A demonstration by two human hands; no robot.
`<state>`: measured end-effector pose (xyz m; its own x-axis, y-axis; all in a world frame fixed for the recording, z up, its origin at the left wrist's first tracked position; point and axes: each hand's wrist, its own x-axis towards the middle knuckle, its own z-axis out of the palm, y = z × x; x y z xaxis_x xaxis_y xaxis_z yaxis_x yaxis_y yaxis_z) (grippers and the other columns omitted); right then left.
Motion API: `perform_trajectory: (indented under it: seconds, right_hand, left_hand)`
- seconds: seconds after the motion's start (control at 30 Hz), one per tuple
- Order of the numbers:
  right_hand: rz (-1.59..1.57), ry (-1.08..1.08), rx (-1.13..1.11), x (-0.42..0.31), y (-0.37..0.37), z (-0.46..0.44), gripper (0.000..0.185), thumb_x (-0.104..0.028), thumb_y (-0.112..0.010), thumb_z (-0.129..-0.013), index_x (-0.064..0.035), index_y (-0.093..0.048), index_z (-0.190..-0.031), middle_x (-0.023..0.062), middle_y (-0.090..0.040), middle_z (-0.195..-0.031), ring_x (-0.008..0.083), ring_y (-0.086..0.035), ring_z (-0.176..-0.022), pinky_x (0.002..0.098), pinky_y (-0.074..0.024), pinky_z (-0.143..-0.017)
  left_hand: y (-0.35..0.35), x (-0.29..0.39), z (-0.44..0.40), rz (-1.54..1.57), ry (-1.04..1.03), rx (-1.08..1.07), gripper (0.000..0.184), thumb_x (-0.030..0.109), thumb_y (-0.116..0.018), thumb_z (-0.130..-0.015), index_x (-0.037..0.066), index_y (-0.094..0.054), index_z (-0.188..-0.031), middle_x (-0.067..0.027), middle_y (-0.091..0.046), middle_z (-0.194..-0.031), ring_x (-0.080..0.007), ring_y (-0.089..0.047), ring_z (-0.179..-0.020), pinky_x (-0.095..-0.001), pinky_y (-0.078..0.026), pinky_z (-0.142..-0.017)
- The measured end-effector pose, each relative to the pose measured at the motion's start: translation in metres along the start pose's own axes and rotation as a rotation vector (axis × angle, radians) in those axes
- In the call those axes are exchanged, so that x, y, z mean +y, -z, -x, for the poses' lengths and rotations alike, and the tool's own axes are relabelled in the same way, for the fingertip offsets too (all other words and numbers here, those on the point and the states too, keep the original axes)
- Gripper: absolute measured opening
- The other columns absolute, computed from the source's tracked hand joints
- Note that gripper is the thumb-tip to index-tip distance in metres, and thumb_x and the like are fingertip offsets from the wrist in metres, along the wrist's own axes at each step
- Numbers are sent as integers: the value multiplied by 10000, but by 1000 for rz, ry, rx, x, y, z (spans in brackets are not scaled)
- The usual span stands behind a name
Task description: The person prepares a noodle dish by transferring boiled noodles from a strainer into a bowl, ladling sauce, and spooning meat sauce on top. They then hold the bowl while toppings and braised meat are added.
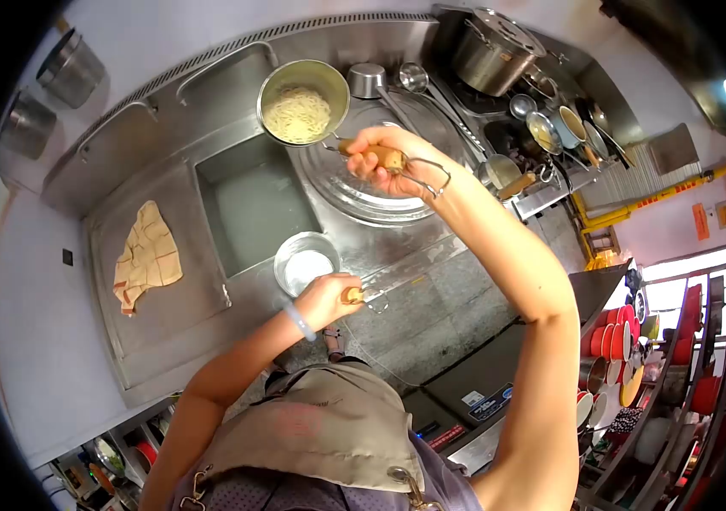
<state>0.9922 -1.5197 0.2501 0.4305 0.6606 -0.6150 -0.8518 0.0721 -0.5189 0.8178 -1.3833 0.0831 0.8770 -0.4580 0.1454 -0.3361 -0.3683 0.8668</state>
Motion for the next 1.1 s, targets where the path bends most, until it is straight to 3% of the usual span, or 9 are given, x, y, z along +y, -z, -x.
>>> perform_trajectory:
  seconds: [0.5,0.6,0.7,0.73,0.77,0.83,0.9,0.97,1.1]
  right_hand:
    - [193,-34,5,-31,-59,54,149,-89,-518,-810,26,-426,-790,123,-543,-694,84,-521,-447,166,-440,-310]
    - [191,-83,19,-9,-79,59,163,-120,-545,-792,10,-458,-747,95,-546,-691,71,-515,-442,160,-428,-306]
    - [412,60,195,34,-104,72,155,-167,-587,-767,-38,-502,-757,37,-551,-686,49,-495,-440,155,-430,-346]
    - [343,34,110,55,-94,65,170,-162,-602,-750,-40,-496,-800,43,-555,-693,64,-490,-447,172,-434,-367]
    - [292,102,91,82,-93,63,687,-83,-546,-763,-6,-229,-1368,71,-553,-744,66,-466,-419,191,-415,-323]
    - [183,132,145,142,-77,40,660,-77,-555,-747,-64,-282,-1348,68,-538,-792,70,-452,-487,202,-402,-366]
    - [-59,82,32,186,-57,14,565,-58,-544,-747,-80,-357,-1280,33,-530,-764,40,-411,-476,154,-309,-343]
    - [-165,-39,-90,234,-22,-33,288,-106,-556,-740,-40,-479,-1010,16,-500,-682,58,-455,-495,179,-338,-378]
    - [-159,110,31,286,-27,-69,366,-75,-557,-728,-38,-396,-1055,23,-493,-661,78,-474,-504,202,-365,-372]
  left_hand:
    - [-34,3,-105,47,-30,-268,364,208,-743,-675,14,-574,-933,-158,-607,-783,-299,-608,-778,-372,-455,-687]
    - [-50,1,-83,-129,-129,154,542,236,-751,-659,11,-522,-1096,-165,-581,-1038,-323,-553,-986,-390,-435,-871]
    - [-11,23,-19,-172,-185,288,529,229,-738,-689,18,-520,-1122,-160,-599,-1001,-324,-573,-946,-396,-455,-842]
    - [-8,10,8,-51,-113,227,489,213,-727,-711,19,-532,-1116,-149,-608,-983,-305,-587,-920,-375,-470,-814]
    - [-5,-6,39,65,-49,159,450,197,-717,-733,21,-543,-1109,-137,-616,-964,-286,-601,-894,-353,-485,-787]
    - [-14,-58,108,434,328,-65,334,171,-674,-794,4,-587,-1071,-105,-650,-926,-165,-624,-825,-279,-495,-739]
    - [-5,-71,172,611,421,-40,285,121,-646,-824,-47,-570,-1042,-87,-641,-926,-119,-599,-782,-256,-490,-689]
    - [3,-89,226,735,635,-75,265,110,-636,-830,-21,-564,-1049,-65,-631,-877,-100,-581,-714,-252,-479,-619]
    - [22,-90,275,613,932,48,226,145,-589,-863,-1,-571,-1034,-92,-642,-816,-144,-607,-662,-244,-483,-562]
